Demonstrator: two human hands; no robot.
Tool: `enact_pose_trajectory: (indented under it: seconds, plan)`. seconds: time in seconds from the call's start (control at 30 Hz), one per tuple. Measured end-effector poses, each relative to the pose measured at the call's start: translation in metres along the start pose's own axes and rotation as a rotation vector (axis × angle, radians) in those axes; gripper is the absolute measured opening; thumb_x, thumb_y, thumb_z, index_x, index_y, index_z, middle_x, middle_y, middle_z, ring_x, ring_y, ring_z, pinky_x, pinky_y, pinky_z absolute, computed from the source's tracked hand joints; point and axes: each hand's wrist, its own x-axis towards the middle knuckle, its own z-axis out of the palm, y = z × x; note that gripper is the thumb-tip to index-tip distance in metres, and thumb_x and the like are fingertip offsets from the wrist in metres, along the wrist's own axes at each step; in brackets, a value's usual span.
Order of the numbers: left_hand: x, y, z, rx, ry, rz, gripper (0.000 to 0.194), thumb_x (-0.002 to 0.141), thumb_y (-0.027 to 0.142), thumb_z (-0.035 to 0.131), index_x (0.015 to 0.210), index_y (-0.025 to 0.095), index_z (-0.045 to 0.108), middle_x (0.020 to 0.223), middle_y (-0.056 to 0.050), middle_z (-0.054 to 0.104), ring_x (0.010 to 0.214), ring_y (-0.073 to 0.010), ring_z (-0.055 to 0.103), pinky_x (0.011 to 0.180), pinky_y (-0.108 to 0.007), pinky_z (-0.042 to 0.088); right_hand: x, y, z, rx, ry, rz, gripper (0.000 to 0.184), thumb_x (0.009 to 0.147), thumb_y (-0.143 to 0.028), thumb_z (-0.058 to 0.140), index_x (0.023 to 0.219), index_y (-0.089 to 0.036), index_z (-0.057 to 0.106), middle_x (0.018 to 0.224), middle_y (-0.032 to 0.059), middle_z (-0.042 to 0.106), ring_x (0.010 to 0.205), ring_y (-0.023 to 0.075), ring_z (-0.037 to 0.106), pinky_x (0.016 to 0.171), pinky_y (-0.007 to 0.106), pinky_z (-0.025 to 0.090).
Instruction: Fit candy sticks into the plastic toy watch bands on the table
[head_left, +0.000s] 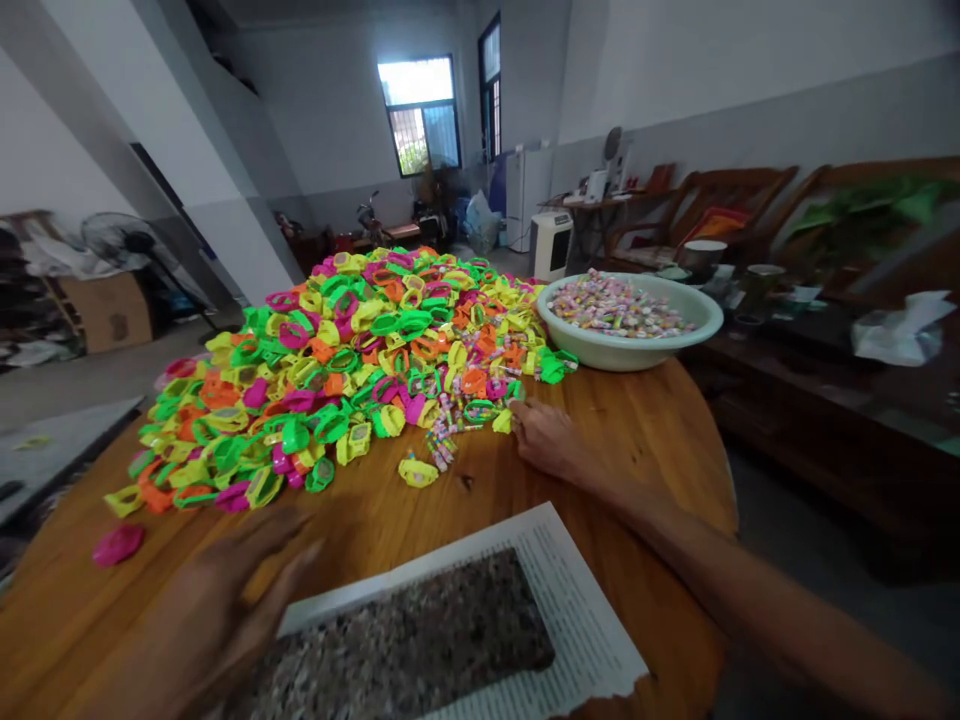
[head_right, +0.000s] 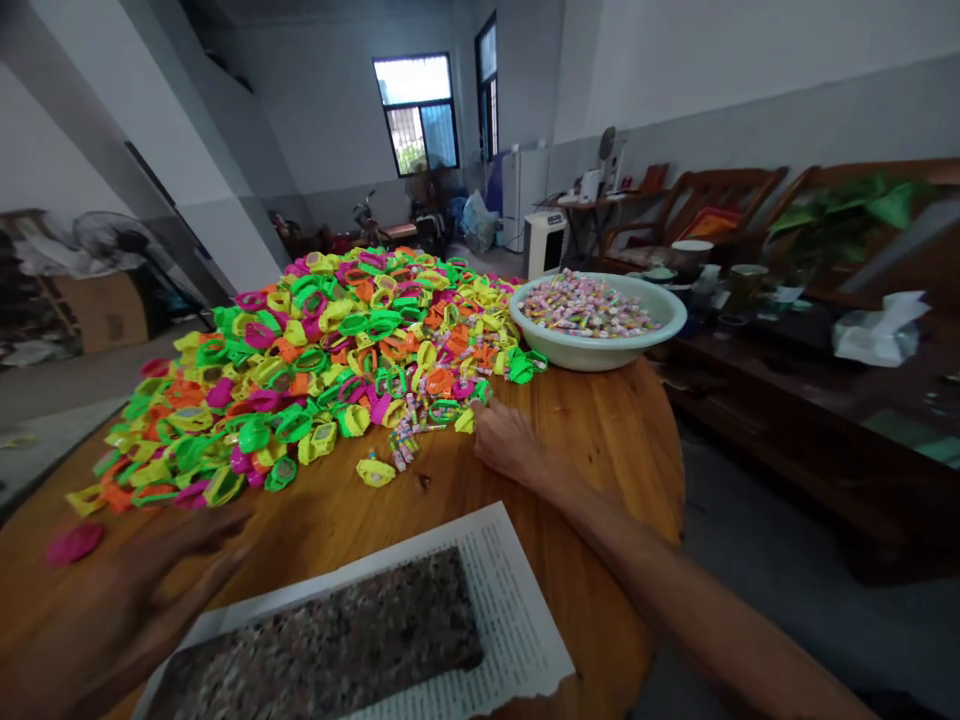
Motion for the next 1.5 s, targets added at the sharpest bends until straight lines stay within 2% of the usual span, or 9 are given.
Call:
enact_pose_trajectory:
  seconds: [0.23, 0.33, 0.47, 0.6, 0.73, 0.87, 1.1, 1.33, 1.5]
  plan:
    - [0.193, 0.058, 0.121, 0.043, -0.188, 0.027, 0.037, 0.092, 0.034, 0.056, 0.120, 0.012, 0.063, 0.107, -0.014, 0.071, 0.095, -0.0252, 0.068, 0.087, -0.038, 0.053, -0.010, -0.018, 0.008, 0.087, 0.020, -0.129, 0.026, 0.089, -0.011, 0.045, 0.111, -0.017, 0.059, 0.106, 0.0100, 0.060, 0.087, 0.0221, 0.059, 0.068, 0.031, 0.034]
    - [0.230, 0.071, 0.151, 0.093, -0.229, 0.009, 0.034, 0.089, 0.036, 0.059, 0.109, 0.010, 0.066, 0.103, -0.017, 0.070, 0.096, -0.0273, 0.067, 0.082, -0.036, 0.053, -0.010, -0.018, 0.006, 0.128, 0.030, -0.167, 0.030, 0.082, -0.008, 0.050, 0.110, -0.016, 0.057, 0.104, 0.0090, 0.060, 0.085, 0.0214, 0.057, 0.066, 0.030, 0.031]
    - [0.239, 0.072, 0.166, 0.098, -0.277, -0.029, 0.020, 0.084, 0.028, 0.061, 0.090, 0.011, 0.069, 0.096, -0.016, 0.070, 0.095, -0.0286, 0.067, 0.081, -0.037, 0.052, -0.012, -0.013, -0.006, 0.207, 0.026, -0.194, 0.021, 0.087, -0.011, 0.050, 0.107, -0.014, 0.054, 0.099, 0.0080, 0.061, 0.081, 0.0182, 0.055, 0.064, 0.029, 0.028]
    - [0.226, 0.058, 0.156, 0.012, -0.251, -0.077, 0.028, 0.082, 0.029, 0.060, 0.102, 0.012, 0.070, 0.103, -0.016, 0.071, 0.098, -0.0305, 0.066, 0.086, -0.041, 0.052, -0.010, -0.011, -0.028, 0.274, -0.040, -0.251, 0.004, 0.090, -0.016, 0.050, 0.092, -0.015, 0.053, 0.081, 0.0033, 0.058, 0.068, 0.0135, 0.046, 0.061, 0.027, 0.025]
    - [0.188, 0.036, 0.125, -0.105, -0.225, -0.125, 0.039, 0.081, 0.030, 0.061, 0.115, 0.012, 0.068, 0.107, -0.012, 0.071, 0.095, -0.0247, 0.065, 0.085, -0.036, 0.052, -0.007, -0.016, -0.052, 0.293, -0.120, -0.346, 0.017, 0.080, -0.008, 0.054, 0.068, -0.017, 0.046, 0.064, -0.0017, 0.047, 0.059, 0.0104, 0.034, 0.058, 0.029, 0.019]
    - [0.124, 0.021, 0.083, -0.218, -0.273, -0.162, 0.038, 0.082, 0.035, 0.061, 0.111, 0.011, 0.069, 0.093, -0.007, 0.071, 0.078, -0.0187, 0.063, 0.071, -0.030, 0.051, -0.018, -0.034, -0.077, 0.363, -0.136, -0.441, 0.024, 0.078, -0.006, 0.051, 0.059, -0.017, 0.041, 0.057, -0.0030, 0.041, 0.057, 0.0096, 0.033, 0.058, 0.029, 0.018]
    - [0.004, 0.027, 0.020, -0.468, -0.380, -0.251, 0.032, 0.087, 0.033, 0.064, 0.117, 0.021, 0.067, 0.113, -0.005, 0.069, 0.102, -0.0205, 0.064, 0.088, -0.033, 0.052, -0.079, -0.092, -0.088, 0.263, -0.252, -0.652, 0.012, 0.086, -0.011, 0.051, 0.078, -0.015, 0.059, 0.076, 0.0056, 0.061, 0.064, 0.0139, 0.045, 0.058, 0.030, 0.022]
    - [-0.041, 0.032, 0.030, -0.572, -0.351, -0.193, 0.033, 0.087, 0.017, 0.062, 0.120, 0.021, 0.064, 0.123, -0.006, 0.066, 0.109, -0.0201, 0.063, 0.093, -0.034, 0.051, -0.086, -0.134, -0.052, 0.236, -0.250, -0.719, 0.017, 0.093, -0.026, 0.058, 0.078, -0.017, 0.060, 0.074, 0.0028, 0.061, 0.062, 0.0141, 0.047, 0.056, 0.031, 0.022]
    - [-0.049, 0.029, 0.042, -0.594, -0.310, -0.176, 0.030, 0.090, 0.022, 0.061, 0.120, 0.022, 0.064, 0.110, -0.005, 0.070, 0.098, -0.0189, 0.066, 0.086, -0.033, 0.052, -0.090, -0.134, -0.026, 0.364, -0.169, -0.741, 0.021, 0.099, -0.026, 0.051, 0.085, -0.015, 0.063, 0.083, 0.0042, 0.056, 0.070, 0.0142, 0.048, 0.062, 0.030, 0.031]
